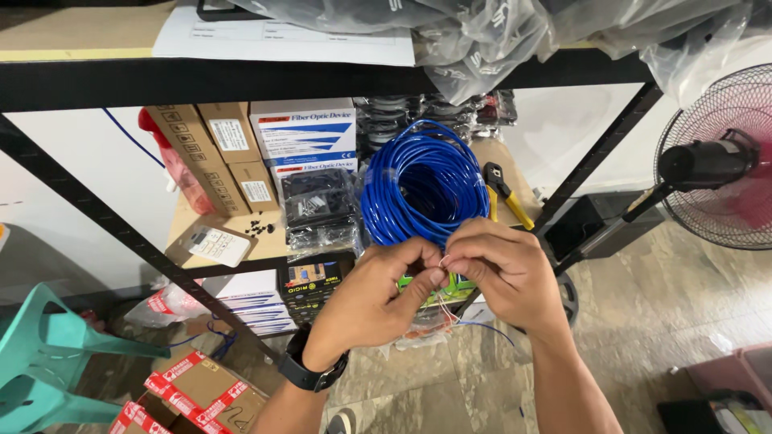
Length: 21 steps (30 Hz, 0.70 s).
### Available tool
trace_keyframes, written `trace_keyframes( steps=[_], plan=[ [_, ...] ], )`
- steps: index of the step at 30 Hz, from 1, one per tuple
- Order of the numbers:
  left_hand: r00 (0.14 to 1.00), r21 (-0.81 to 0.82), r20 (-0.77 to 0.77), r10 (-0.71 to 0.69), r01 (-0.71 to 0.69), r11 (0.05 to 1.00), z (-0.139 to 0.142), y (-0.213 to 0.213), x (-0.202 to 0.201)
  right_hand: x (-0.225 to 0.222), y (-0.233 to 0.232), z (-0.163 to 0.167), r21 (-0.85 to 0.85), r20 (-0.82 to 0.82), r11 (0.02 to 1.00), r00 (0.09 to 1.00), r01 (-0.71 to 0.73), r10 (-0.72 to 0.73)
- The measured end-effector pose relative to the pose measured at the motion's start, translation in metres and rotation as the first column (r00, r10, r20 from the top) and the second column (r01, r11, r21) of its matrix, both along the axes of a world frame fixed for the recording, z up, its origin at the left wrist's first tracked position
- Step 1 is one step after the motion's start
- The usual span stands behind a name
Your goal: The person uncoils a length of blue ethernet cable from a coil on a shop shelf, cuts the cable end with a cutting tool, strips the outer jacket with a crimping tool, separates and arranges the exposed wires by hand, inserts them into an RJ45 connector, and crimps the connector onto the cable.
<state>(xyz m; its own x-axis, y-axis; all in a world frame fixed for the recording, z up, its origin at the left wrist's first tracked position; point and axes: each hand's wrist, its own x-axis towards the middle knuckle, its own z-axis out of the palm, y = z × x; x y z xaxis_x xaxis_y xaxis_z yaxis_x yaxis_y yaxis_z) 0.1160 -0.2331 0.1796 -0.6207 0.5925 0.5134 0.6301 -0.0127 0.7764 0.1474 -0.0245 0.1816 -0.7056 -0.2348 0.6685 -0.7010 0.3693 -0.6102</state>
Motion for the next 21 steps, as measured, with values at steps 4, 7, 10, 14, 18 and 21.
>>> trace_keyframes(
  steps=[4, 7, 10, 14, 18, 21],
  plan=[
    [0.999, 0.038, 0.039, 0.002, -0.004, 0.999, -0.005, -0.001, -0.004, -0.004, -0.006, 0.0, -0.058, 0.212, 0.997, 0.977, 0.042, -0.029],
    [0.992, 0.172, 0.116, -0.046, 0.026, 0.985, -0.012, -0.001, -0.005, -0.004, -0.013, 0.002, 0.007, 0.085, 0.998, 0.994, 0.068, -0.068],
    [0.979, 0.282, 0.192, -0.07, 0.014, 0.959, -0.019, -0.001, -0.004, -0.004, -0.019, 0.004, -0.001, 0.025, 0.996, 0.996, 0.09, -0.09],
    [0.976, 0.307, 0.215, -0.022, -0.047, 0.95, -0.025, -0.005, -0.005, -0.007, -0.026, 0.004, -0.085, 0.121, 0.99, 0.987, 0.112, -0.102],
    [0.976, 0.403, 0.21, -0.057, -0.033, 0.915, -0.026, -0.006, -0.008, -0.006, -0.03, 0.006, -0.169, 0.157, 0.983, 0.987, 0.072, -0.045],
    [0.96, 0.41, 0.272, -0.071, -0.049, 0.911, -0.025, -0.005, -0.01, 0.002, -0.03, 0.014, -0.177, 0.099, 0.983, 0.994, 0.05, -0.033]
  ],
)
